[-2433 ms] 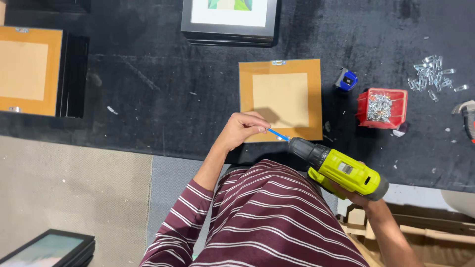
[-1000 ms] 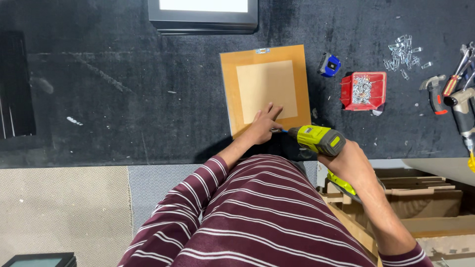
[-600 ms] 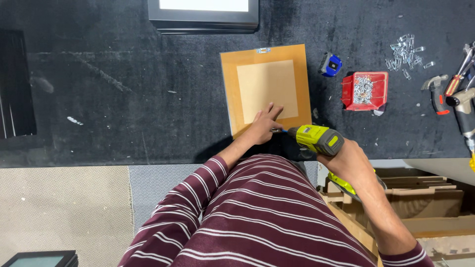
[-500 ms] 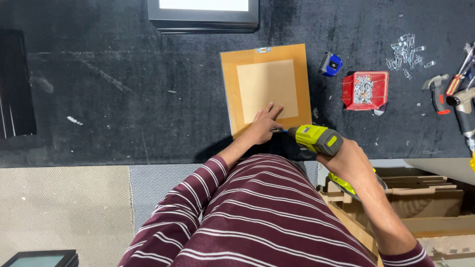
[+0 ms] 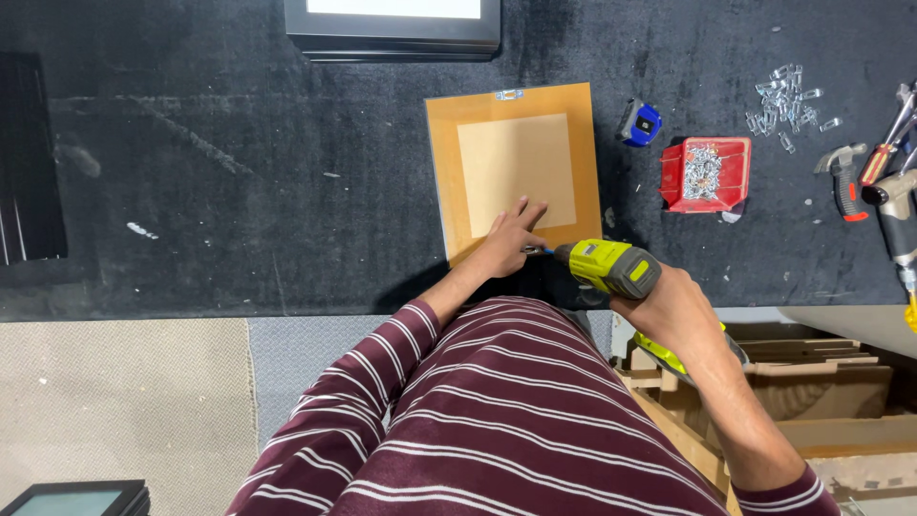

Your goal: The person assembles multiple picture frames by inserting artwork and using a power drill to secure hanging hardware with screws.

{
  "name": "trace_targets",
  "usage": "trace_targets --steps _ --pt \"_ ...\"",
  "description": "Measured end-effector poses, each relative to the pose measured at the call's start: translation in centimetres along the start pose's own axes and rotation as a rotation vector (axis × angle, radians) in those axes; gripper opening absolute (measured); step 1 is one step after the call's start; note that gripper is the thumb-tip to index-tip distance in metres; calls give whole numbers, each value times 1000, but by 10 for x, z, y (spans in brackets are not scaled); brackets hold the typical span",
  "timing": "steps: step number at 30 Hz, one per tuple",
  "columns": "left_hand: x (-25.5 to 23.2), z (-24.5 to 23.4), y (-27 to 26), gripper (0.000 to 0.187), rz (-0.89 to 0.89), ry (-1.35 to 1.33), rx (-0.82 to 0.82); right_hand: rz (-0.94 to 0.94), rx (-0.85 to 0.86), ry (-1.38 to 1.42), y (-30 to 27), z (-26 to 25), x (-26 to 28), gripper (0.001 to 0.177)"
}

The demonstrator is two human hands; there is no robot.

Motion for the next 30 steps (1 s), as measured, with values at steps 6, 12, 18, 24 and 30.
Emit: trace_targets --steps 6,12,18,24,30 --pt "5 5 3 58 0 18 14 24 11 7 -2 -1 2 49" --pt "-3 -2 0 49 -9 37 -11 36 21 5 -2 -1 8 51" --pt "-28 -34 -16 41 1 154 -108 30 62 -47 16 14 -1 58" --pt "-26 -32 -15 57 -20 158 -105 48 98 -113 0 8 19 59" --pt "-24 -30 -13 62 -22 149 -121 35 116 -113 0 7 16 55"
Point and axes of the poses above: each hand's wrist, its own y-axis towards the middle knuckle, its own z-axis out of the palm, x = y × z, the point moved 9 cm from there along y, towards the middle knuckle, and after that the axes turned 8 degrees about z, right-handed, at the moved point
